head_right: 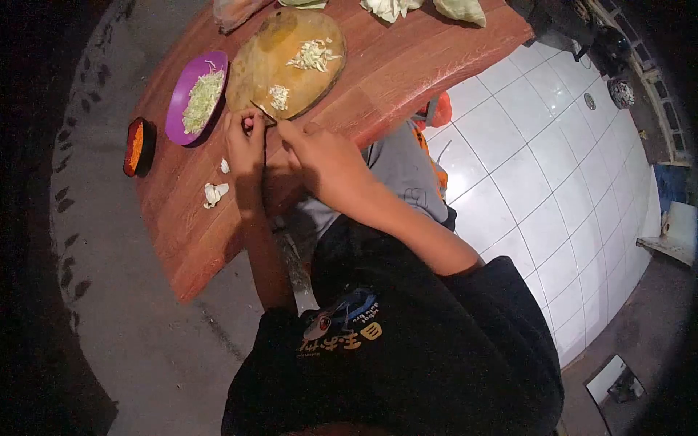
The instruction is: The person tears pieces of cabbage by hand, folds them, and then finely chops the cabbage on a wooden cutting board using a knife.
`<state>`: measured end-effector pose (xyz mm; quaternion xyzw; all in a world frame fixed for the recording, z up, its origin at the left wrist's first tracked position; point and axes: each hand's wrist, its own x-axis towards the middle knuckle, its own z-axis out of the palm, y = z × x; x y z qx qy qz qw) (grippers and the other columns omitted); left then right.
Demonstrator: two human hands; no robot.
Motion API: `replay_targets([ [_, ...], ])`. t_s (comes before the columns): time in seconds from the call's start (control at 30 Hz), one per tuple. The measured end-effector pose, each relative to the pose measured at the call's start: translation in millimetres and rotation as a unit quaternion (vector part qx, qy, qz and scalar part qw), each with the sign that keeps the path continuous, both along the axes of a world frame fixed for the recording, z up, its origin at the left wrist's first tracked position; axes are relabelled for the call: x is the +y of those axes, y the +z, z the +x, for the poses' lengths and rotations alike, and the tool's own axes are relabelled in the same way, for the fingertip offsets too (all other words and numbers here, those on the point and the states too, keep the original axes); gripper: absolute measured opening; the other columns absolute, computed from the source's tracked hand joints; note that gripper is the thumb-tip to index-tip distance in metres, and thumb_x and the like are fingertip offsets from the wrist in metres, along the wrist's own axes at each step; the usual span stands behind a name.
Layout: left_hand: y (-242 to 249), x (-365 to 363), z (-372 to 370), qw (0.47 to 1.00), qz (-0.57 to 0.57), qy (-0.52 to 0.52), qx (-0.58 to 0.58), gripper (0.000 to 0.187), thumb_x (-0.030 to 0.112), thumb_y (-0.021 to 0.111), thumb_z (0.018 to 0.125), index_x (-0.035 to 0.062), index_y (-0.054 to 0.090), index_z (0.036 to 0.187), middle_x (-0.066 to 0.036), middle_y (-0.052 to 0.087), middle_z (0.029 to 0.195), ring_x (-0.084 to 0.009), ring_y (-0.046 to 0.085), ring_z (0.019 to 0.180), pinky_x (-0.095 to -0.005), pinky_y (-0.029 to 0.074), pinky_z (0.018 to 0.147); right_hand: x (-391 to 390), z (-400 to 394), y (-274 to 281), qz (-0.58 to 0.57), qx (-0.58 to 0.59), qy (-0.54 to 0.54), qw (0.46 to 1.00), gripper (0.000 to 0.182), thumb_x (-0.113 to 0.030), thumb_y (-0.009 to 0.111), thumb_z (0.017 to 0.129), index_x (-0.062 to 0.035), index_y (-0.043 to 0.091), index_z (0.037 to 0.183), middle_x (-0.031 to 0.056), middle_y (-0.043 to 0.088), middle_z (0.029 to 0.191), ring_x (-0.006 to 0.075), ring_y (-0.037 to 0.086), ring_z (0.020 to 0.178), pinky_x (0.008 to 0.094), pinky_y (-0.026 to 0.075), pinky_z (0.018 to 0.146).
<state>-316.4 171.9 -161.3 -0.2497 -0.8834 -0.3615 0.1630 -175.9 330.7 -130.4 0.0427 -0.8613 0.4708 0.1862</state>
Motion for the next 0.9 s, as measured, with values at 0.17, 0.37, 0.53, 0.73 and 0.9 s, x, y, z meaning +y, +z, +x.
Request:
replay_targets([
  [0.17, 3, 3, -3, 0.999, -0.047, 0.017, 0.014, 0.011, 0.011, 0.069, 0.091, 0.0035, 0.069, 0.098, -0.012, 0.063, 0.092, -0.0325, 0.058, 0.091, -0.0438, 0.048, 0.084, 30, 17, 27, 0.013, -0.075, -0.016, 0.997, 0.022, -0.012, 0.057, 0.095, -0.0035, 0.053, 0.115, 0.0289, 0.067, 0.097, 0.0496, 0.066, 0.088, 0.0571, 0.051, 0.073],
  [0.37, 20, 36, -1, 0.998, -0.044, -0.002, 0.049, 0.011, 0.008, 0.071, 0.086, 0.0006, 0.068, 0.093, -0.016, 0.067, 0.09, -0.0347, 0.064, 0.09, -0.0434, 0.05, 0.083, 54, 2, 20, 0.007, -0.01, -0.07, 0.997, 0.017, -0.007, 0.061, 0.095, -0.0005, 0.053, 0.109, 0.0285, 0.066, 0.093, 0.0499, 0.064, 0.088, 0.0514, 0.051, 0.074],
  [0.53, 14, 68, -12, 0.998, 0.051, -0.035, -0.034, 0.015, 0.009, 0.069, 0.094, -0.001, 0.061, 0.103, -0.019, 0.07, 0.094, -0.0317, 0.071, 0.084, -0.0415, 0.054, 0.071, 72, 1, 14, -0.079, 0.003, -0.106, 0.991, 0.014, -0.009, 0.061, 0.099, 0.0028, 0.054, 0.104, 0.0266, 0.067, 0.088, 0.0458, 0.066, 0.081, 0.0443, 0.051, 0.071],
  [0.73, 22, 71, -12, 0.994, 0.083, -0.037, -0.061, 0.019, 0.01, 0.068, 0.095, 0.0018, 0.059, 0.109, -0.013, 0.069, 0.088, -0.0233, 0.066, 0.074, -0.0361, 0.051, 0.065, 83, 10, 13, -0.109, -0.026, -0.068, 0.991, 0.016, -0.012, 0.061, 0.102, 0.0026, 0.056, 0.103, 0.0165, 0.069, 0.085, 0.0204, 0.065, 0.071, 0.0363, 0.05, 0.065],
  [0.9, 28, 61, -9, 0.993, 0.1, -0.029, -0.049, 0.021, 0.01, 0.07, 0.093, 0.0021, 0.06, 0.11, -0.008, 0.061, 0.081, -0.0166, 0.056, 0.068, -0.0315, 0.048, 0.064, 80, 3, -1, -0.124, -0.064, -0.033, 0.99, 0.018, -0.015, 0.062, 0.102, 0.0017, 0.055, 0.102, 0.0167, 0.066, 0.078, 0.0194, 0.06, 0.065, 0.0356, 0.047, 0.061],
])
